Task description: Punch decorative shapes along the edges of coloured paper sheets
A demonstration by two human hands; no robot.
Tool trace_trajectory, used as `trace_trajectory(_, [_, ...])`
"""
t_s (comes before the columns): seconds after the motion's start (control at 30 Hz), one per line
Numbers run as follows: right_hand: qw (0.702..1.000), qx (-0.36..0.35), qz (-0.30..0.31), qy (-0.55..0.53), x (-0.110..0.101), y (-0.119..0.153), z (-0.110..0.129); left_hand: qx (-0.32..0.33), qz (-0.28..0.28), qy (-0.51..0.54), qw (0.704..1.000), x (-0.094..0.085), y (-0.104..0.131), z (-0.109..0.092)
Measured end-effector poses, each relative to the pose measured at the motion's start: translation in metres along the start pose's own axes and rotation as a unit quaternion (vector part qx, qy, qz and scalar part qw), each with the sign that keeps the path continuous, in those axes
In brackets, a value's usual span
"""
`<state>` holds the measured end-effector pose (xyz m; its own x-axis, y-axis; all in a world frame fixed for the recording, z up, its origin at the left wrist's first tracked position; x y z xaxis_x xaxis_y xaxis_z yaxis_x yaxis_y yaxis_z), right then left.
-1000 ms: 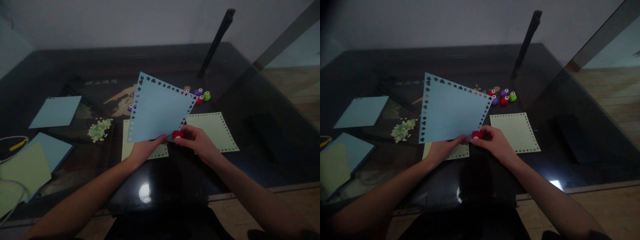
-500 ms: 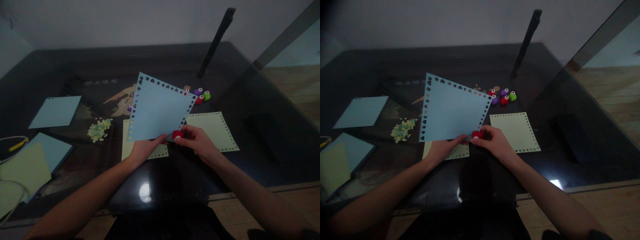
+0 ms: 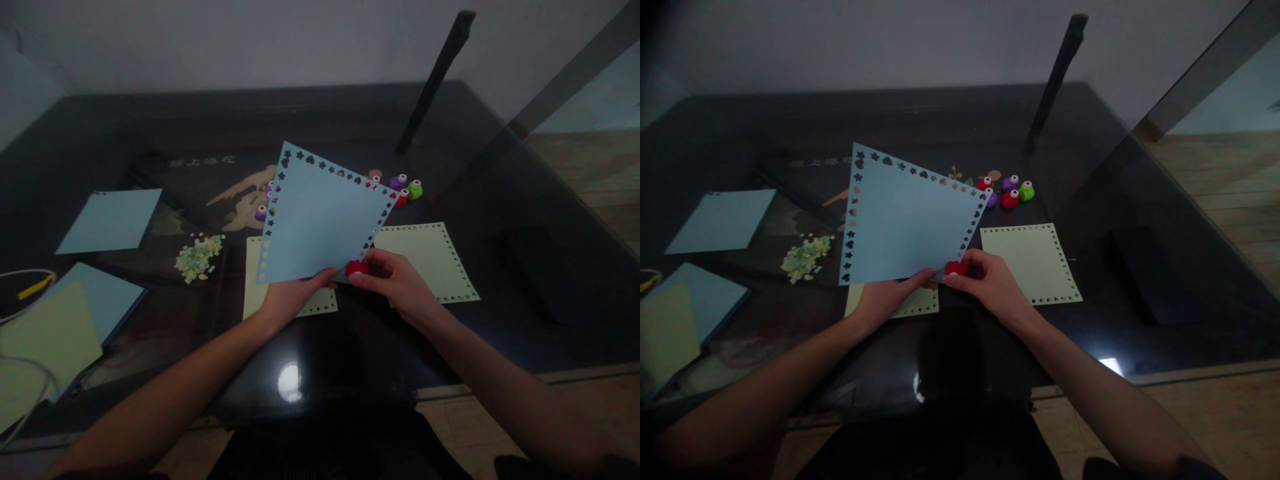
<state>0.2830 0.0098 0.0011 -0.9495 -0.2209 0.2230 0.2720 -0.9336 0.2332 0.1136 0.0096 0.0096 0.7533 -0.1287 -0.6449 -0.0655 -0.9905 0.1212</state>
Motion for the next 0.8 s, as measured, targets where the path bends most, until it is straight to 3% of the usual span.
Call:
trace_trajectory(0.23, [1.000,-0.013,0.007,-0.001,0.0006,0.0001,0.0004,0.009,0.003,-0.028,1.000,0.0018,0.0004,0.0021])
trace_trajectory(0.4, [1.000,-0.020,0.008,0.011,0.0002,0.0000,0.0004,0.013,-0.031,-0.061,0.998,0.0008,0.0000,0.0067])
trace_trajectory(0.8, [1.000,-0.024,-0.002,0.010,-0.0021,0.0011,0.0001,0.013,-0.021,-0.060,0.998,0.0044,0.0013,0.0077])
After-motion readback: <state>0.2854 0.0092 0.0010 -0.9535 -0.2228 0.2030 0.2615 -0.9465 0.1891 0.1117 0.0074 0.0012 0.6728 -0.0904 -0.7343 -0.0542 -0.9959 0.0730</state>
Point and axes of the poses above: each hand's wrist, its own y-axis away from the middle knuckle, its own x-axis out of the palm, z = x × y, the point moved 5 cm from there along -y, towards the middle knuckle, and after that the axes turned 13 degrees about -y, right-handed, at the moved point
